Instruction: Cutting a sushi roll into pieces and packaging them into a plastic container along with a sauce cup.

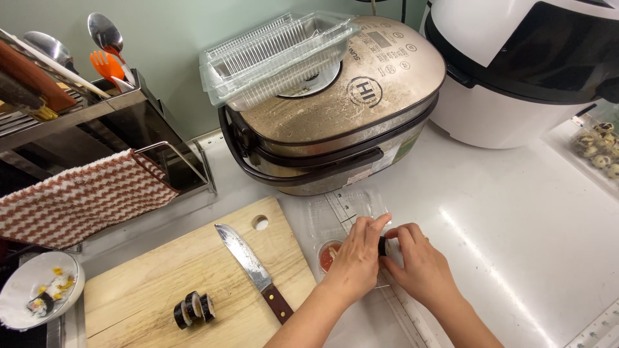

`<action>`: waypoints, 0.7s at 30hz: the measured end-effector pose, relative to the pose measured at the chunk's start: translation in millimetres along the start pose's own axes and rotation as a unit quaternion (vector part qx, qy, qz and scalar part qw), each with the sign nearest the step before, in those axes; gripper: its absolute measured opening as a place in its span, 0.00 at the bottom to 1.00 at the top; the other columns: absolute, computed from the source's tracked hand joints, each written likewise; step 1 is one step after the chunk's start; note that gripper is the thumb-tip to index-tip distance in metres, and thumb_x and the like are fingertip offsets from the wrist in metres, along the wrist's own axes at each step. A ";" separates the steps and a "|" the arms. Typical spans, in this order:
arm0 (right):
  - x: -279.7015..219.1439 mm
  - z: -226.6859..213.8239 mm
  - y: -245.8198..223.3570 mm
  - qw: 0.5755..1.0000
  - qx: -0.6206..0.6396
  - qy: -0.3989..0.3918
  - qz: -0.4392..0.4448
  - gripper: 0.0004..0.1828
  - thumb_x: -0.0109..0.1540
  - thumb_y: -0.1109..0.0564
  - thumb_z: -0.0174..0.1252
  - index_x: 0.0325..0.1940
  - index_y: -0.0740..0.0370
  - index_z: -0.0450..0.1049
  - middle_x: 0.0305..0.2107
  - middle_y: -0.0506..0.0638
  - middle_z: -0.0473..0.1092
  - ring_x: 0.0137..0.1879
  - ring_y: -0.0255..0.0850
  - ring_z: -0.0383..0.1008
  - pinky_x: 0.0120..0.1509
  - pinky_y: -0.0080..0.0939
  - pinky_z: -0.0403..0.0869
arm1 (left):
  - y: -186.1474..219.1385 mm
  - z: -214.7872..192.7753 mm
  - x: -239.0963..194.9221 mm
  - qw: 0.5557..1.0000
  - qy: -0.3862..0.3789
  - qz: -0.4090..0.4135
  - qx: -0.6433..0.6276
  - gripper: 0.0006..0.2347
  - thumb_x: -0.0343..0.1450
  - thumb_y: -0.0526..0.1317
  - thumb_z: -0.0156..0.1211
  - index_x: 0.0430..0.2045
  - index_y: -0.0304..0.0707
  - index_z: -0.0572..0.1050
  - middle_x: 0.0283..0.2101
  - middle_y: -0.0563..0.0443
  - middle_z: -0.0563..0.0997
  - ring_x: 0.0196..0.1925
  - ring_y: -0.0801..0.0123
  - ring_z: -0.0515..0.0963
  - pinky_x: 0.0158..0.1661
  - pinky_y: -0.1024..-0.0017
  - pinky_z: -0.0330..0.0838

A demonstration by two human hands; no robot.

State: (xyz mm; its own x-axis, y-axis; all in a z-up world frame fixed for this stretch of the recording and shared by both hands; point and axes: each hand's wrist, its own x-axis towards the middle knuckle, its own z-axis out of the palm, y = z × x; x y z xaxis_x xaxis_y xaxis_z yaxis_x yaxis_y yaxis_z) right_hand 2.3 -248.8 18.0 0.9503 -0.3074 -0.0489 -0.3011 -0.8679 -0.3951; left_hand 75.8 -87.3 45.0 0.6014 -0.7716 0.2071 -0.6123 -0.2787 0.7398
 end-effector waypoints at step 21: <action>-3.5 -5.6 -14.6 0.998 -0.044 -0.011 0.053 0.17 0.65 0.40 0.50 0.59 0.28 0.70 0.48 0.35 0.69 0.37 0.40 0.79 0.33 0.47 0.75 | -34.2 20.7 -2.4 0.989 0.061 -0.031 0.133 0.31 0.62 0.35 0.67 0.62 0.37 0.63 0.55 0.41 0.71 0.55 0.46 0.71 0.57 0.54 0.65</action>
State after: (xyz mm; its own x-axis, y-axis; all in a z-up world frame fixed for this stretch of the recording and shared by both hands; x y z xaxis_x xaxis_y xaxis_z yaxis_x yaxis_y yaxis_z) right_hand 2.9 -237.2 29.1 0.9143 -0.3907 -0.1065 -0.4040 -0.8627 -0.3042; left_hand 84.6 -87.7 6.0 0.6890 -0.6785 0.2548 -0.6766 -0.4760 0.5619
